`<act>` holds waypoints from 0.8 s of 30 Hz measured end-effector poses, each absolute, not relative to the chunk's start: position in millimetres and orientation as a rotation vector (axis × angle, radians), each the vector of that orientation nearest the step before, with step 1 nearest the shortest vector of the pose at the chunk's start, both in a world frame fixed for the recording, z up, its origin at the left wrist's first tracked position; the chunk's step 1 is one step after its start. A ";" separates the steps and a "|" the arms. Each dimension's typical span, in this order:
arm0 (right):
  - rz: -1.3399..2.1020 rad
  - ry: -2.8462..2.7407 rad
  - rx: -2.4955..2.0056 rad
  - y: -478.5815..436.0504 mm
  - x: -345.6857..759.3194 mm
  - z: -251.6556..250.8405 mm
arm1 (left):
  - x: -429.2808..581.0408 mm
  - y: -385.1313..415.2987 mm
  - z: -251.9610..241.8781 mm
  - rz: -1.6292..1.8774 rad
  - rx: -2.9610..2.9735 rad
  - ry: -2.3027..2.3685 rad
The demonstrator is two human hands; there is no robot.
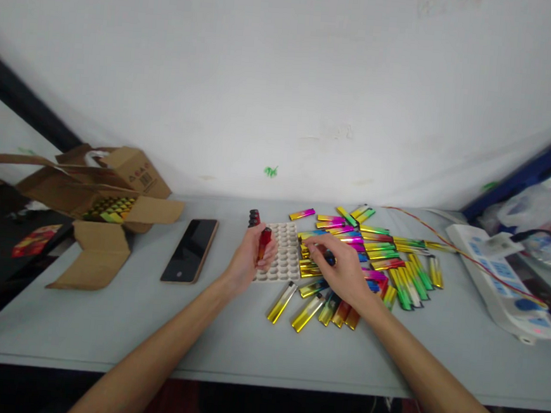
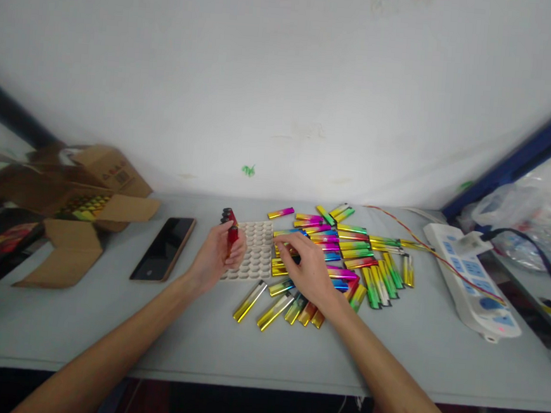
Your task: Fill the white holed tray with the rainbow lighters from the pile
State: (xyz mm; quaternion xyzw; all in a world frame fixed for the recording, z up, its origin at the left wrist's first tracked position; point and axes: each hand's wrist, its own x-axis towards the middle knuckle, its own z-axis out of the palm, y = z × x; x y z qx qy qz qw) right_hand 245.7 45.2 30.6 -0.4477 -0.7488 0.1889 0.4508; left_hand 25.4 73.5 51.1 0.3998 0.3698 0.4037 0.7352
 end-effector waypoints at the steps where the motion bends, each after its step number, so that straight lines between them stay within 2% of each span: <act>1: 0.468 -1.851 -1.102 45.2 245.9 30.9 | 25.1 73.8 49.4 0.893 0.880 0.821; 16: 0.406 -2.025 -1.010 46.6 245.7 21.1 | 18.9 74.3 58.1 1.050 0.961 0.864; 24: 0.239 -2.321 -0.922 37.4 239.4 20.0 | -2.7 83.9 74.6 1.372 1.416 0.932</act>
